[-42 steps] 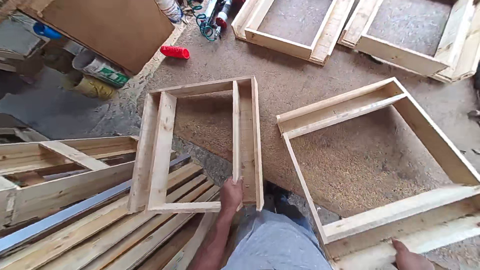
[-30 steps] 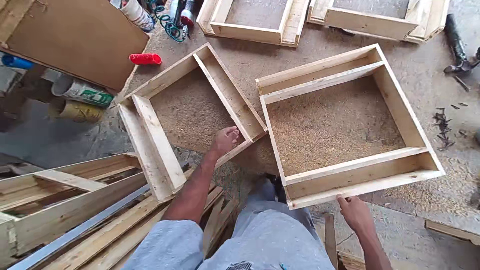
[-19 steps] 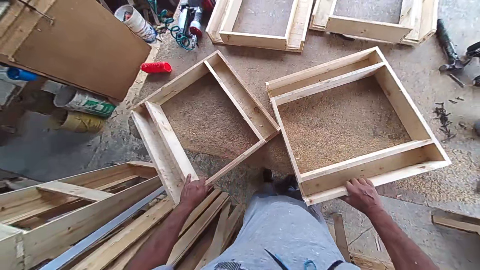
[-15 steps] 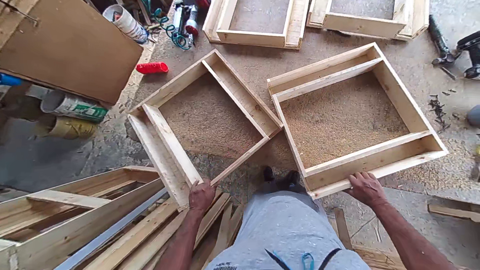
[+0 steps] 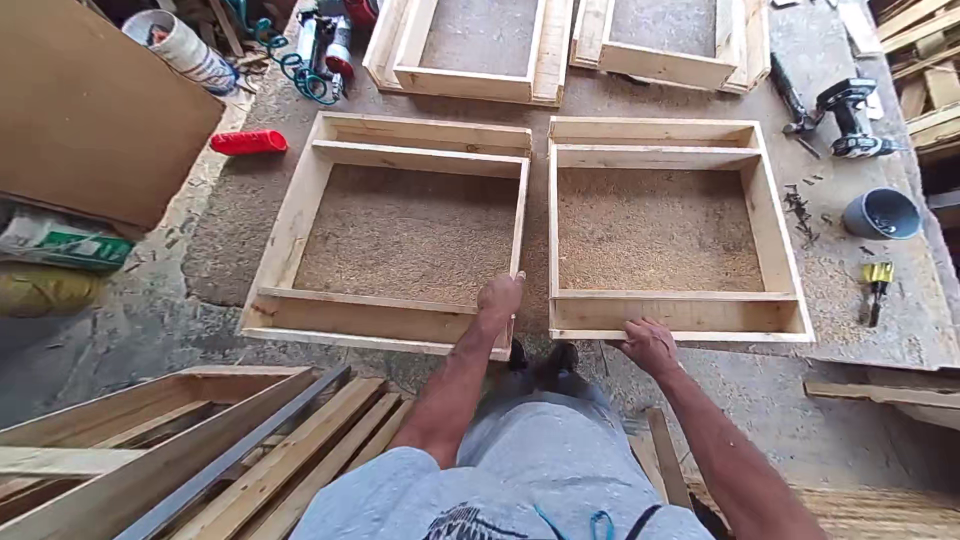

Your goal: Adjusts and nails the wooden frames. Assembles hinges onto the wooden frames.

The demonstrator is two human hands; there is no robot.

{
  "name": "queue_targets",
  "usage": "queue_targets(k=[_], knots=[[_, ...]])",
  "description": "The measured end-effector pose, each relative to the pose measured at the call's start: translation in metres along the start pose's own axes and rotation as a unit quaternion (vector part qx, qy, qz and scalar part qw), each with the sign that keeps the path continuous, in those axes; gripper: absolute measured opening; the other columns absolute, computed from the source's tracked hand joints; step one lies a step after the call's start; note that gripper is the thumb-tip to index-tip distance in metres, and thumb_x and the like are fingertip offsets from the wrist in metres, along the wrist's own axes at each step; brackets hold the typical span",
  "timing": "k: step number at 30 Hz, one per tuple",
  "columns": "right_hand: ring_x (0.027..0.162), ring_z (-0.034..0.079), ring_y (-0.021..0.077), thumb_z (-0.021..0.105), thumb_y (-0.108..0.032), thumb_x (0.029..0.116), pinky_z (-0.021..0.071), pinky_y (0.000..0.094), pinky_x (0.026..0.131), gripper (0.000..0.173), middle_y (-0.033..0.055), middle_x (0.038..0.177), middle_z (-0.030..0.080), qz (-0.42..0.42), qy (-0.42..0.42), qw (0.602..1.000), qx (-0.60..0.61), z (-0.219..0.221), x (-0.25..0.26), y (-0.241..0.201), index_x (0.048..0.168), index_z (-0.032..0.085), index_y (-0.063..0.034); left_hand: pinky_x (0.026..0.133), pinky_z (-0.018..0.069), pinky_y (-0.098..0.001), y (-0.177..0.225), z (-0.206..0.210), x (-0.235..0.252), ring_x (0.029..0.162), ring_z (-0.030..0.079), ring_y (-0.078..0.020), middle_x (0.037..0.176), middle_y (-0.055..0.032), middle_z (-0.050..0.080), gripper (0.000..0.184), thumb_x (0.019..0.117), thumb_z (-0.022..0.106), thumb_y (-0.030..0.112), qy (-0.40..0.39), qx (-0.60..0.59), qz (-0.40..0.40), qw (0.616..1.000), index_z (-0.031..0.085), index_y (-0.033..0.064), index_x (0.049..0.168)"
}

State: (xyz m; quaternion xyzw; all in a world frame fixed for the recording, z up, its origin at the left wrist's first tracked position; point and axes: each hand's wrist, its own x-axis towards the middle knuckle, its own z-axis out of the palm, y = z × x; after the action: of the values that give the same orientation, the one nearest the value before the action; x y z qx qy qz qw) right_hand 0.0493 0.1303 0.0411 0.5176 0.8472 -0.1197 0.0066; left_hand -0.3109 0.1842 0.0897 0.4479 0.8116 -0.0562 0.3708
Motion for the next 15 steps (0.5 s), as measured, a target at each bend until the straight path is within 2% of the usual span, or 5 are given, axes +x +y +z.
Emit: queue_targets(k=[4, 7, 9, 12, 15], knots=[[0.086, 0.070, 0.0313, 0.068, -0.057, 0.0888, 0.0548, 0.0519, 0.081, 0.048, 0.0105, 0.085, 0.072, 0.002, 0.026, 1.000, 0.008, 0.002, -0.008, -0.007, 0.081, 0.068, -0.0097, 0.103, 0.0494, -0.0613, 0.031, -0.021, 0.024, 0.123, 0.064, -0.0383, 0.125, -0.0243, 0.067, 0.073, 0.1073, 0.031, 0.061, 0.001, -0.046, 0.085, 0.995, 0.066, -0.0012, 0.123], [0.084, 0.070, 0.0304, 0.067, -0.058, 0.0888, 0.0549, 0.0508, 0.077, 0.048, 0.0095, 0.082, 0.071, -0.013, 0.043, 0.999, 0.014, 0.007, -0.014, -0.013, 0.080, 0.068, -0.0101, 0.106, 0.0491, -0.0558, -0.004, -0.015, -0.008, 0.122, 0.063, -0.0368, 0.123, -0.0223, 0.068, 0.057, 0.1077, 0.043, 0.049, 0.090, 0.005, 0.197, 0.976, 0.065, -0.0003, 0.125], [0.081, 0.070, 0.0314, 0.067, -0.057, 0.0880, 0.0551, 0.0507, 0.073, 0.048, 0.0099, 0.079, 0.070, -0.024, 0.058, 0.998, 0.022, 0.012, -0.015, -0.014, 0.079, 0.067, -0.0101, 0.111, 0.0463, -0.0509, -0.046, 0.008, -0.033, 0.127, 0.060, -0.0357, 0.126, -0.0203, 0.068, 0.060, 0.1027, 0.052, 0.055, 0.133, 0.042, 0.263, 0.955, 0.068, 0.0000, 0.121], [0.083, 0.070, 0.0332, 0.064, -0.061, 0.0897, 0.0554, 0.0518, 0.073, 0.053, 0.0115, 0.081, 0.071, -0.023, 0.054, 0.998, 0.030, 0.014, -0.011, -0.015, 0.080, 0.067, -0.0088, 0.114, 0.0418, -0.0534, -0.087, 0.046, -0.047, 0.131, 0.058, -0.0344, 0.134, -0.0171, 0.065, 0.076, 0.0935, 0.055, 0.071, 0.066, 0.125, 0.291, 0.946, 0.065, 0.0061, 0.132], [0.084, 0.070, 0.0345, 0.062, -0.061, 0.0904, 0.0549, 0.0522, 0.073, 0.054, 0.0122, 0.081, 0.071, -0.018, 0.065, 0.997, 0.032, 0.016, 0.011, -0.023, 0.081, 0.067, -0.0079, 0.107, 0.0453, -0.0551, -0.087, 0.058, -0.038, 0.121, 0.064, -0.0341, 0.123, -0.0150, 0.072, 0.054, 0.0974, 0.059, 0.054, 0.090, 0.140, 0.286, 0.944, 0.070, 0.0087, 0.124]])
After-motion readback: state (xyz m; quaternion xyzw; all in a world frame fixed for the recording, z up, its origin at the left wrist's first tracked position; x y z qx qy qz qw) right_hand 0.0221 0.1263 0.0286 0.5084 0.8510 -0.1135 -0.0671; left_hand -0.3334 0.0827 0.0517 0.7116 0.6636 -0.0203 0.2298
